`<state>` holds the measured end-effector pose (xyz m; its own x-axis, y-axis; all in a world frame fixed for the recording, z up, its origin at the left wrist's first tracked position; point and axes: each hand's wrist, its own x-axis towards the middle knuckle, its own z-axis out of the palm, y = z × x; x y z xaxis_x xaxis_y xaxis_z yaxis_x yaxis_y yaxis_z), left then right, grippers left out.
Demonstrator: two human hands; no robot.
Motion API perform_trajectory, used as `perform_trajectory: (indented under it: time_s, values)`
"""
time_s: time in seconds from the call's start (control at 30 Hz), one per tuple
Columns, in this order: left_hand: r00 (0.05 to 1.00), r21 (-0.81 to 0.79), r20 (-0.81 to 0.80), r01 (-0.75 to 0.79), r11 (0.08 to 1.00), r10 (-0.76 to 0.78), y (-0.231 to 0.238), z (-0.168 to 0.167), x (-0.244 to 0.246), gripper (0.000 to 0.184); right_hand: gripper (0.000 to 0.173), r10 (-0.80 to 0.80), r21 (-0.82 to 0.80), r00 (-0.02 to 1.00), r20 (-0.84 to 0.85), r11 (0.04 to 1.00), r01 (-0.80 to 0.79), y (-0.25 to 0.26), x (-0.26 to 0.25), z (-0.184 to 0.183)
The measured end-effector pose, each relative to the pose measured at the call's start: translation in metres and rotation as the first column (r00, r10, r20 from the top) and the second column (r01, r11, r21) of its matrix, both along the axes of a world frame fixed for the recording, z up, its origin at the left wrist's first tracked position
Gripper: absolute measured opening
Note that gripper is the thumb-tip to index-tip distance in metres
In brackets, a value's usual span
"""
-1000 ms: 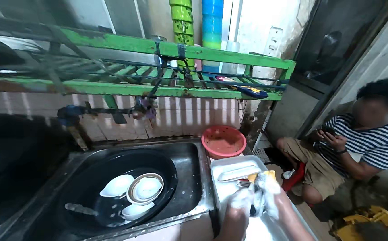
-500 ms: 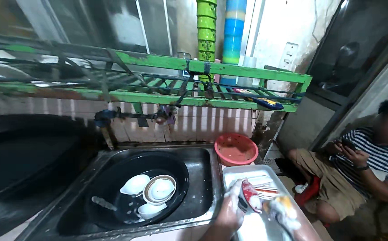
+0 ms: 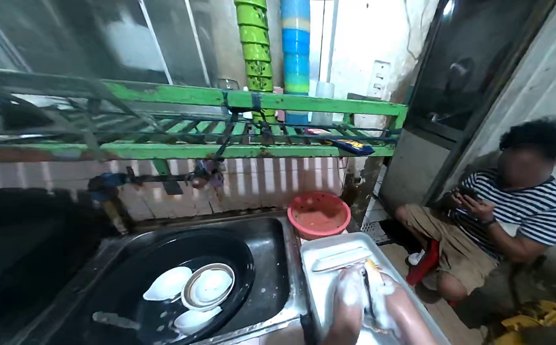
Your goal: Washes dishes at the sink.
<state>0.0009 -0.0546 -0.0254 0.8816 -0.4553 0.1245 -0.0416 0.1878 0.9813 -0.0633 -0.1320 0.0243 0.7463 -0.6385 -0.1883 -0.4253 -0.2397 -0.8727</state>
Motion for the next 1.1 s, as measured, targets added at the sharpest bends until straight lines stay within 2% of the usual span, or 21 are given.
perform_trajectory:
  time_s: [0.03,0.1,0.17,0.2,0.23,0.27,0.3,0.33,0.37,0.43,0.5,0.53,0.6,0.67,0.73,0.77,0.8,0.87,0.97,1.0,1.1]
  values:
    - [0.989,-0.003,-0.140,0.049,0.999,-0.049,0.005,0.005,0.005,0.036,0.040,0.093,-0.168,0.995,0.044,0.982,-0.084,0.011,-0.007,0.001]
    - [0.915,0.043,-0.352,0.227,0.973,-0.198,0.017,0.020,0.021,0.030,0.042,0.320,-0.534,0.945,0.072,0.812,-0.235,0.019,-0.022,-0.012]
    - [0.866,0.117,-0.354,0.416,0.902,-0.353,0.023,0.027,0.034,0.029,0.039,0.415,-0.612,0.901,0.124,0.747,-0.260,0.012,-0.028,-0.029]
    - [0.885,0.169,-0.254,0.439,0.883,-0.391,0.023,0.027,0.035,0.033,0.037,0.375,-0.504,0.904,0.204,0.832,-0.231,0.006,-0.027,-0.035]
    - [0.917,0.208,-0.121,0.397,0.894,-0.379,0.020,0.027,0.032,0.037,0.035,0.239,-0.255,0.926,0.292,0.953,-0.165,0.002,-0.024,-0.034]
    - [0.948,0.215,0.042,0.299,0.930,-0.314,0.015,0.023,0.028,0.036,0.028,0.032,0.069,0.941,0.337,0.996,-0.059,0.001,-0.017,-0.028]
    - [0.947,0.198,0.230,0.180,0.964,-0.224,0.009,0.017,0.024,0.034,0.023,-0.156,0.319,0.928,0.339,0.947,0.042,0.001,-0.008,-0.021]
    - [0.919,0.134,0.377,0.070,0.988,-0.116,0.002,0.008,0.023,0.031,0.027,-0.245,0.420,0.917,0.315,0.902,0.097,0.003,-0.001,-0.013]
    - [0.908,0.089,0.414,0.033,0.995,-0.068,-0.001,0.004,0.023,0.030,0.032,-0.217,0.370,0.930,0.295,0.924,0.098,0.008,0.001,-0.007]
    - [0.960,0.123,0.194,0.181,0.976,-0.203,0.008,0.009,0.029,0.035,0.035,0.111,-0.067,0.975,0.191,0.993,-0.099,0.016,-0.007,-0.008]
    - [0.889,0.241,-0.102,0.457,0.856,-0.446,0.021,0.019,0.046,0.038,0.050,0.360,-0.497,0.913,-0.194,0.766,-0.407,0.025,-0.023,-0.001]
    - [0.831,0.288,-0.236,0.555,0.780,-0.504,0.020,0.021,0.053,0.038,0.047,0.388,-0.566,0.844,-0.370,0.627,-0.536,0.028,-0.029,-0.001]
    - [0.774,0.327,-0.337,0.630,0.705,-0.536,0.018,0.021,0.058,0.048,0.044,0.398,-0.598,0.790,-0.465,0.517,-0.613,0.023,-0.035,-0.008]
    - [0.842,0.337,-0.183,0.539,0.772,-0.508,0.016,0.020,0.053,0.057,0.046,0.400,-0.627,0.882,-0.248,0.628,-0.461,0.007,-0.030,-0.022]
    - [0.921,0.337,0.156,0.290,0.895,-0.357,0.002,0.013,0.042,0.048,0.050,0.312,-0.470,0.949,-0.046,0.832,-0.296,-0.001,-0.017,-0.018]
    - [0.917,0.311,0.269,0.207,0.928,-0.295,-0.001,0.011,0.038,0.047,0.054,0.272,-0.424,0.962,-0.020,0.869,-0.254,0.000,-0.012,-0.014]
    - [0.918,0.281,0.297,0.180,0.943,-0.263,-0.002,0.013,0.036,0.043,0.055,0.271,-0.473,0.962,-0.015,0.846,-0.246,0.002,-0.011,-0.013]
    - [0.917,0.328,0.130,0.319,0.889,-0.377,0.008,0.032,0.042,0.036,0.049,0.336,-0.664,0.934,-0.120,0.673,-0.327,0.013,-0.020,-0.017]
    - [0.776,0.471,-0.193,0.610,0.637,-0.600,0.018,0.045,0.066,0.043,0.043,0.434,-0.720,0.833,-0.343,0.448,-0.530,0.019,-0.036,-0.021]
    - [0.796,0.475,-0.187,0.586,0.656,-0.576,0.018,0.040,0.068,0.046,0.042,0.452,-0.739,0.844,-0.287,0.456,-0.495,0.015,-0.032,-0.025]
    - [0.943,0.374,0.160,0.217,0.902,-0.293,0.013,0.034,0.052,0.040,0.051,0.369,-0.603,0.929,0.034,0.749,-0.276,0.008,-0.004,-0.020]
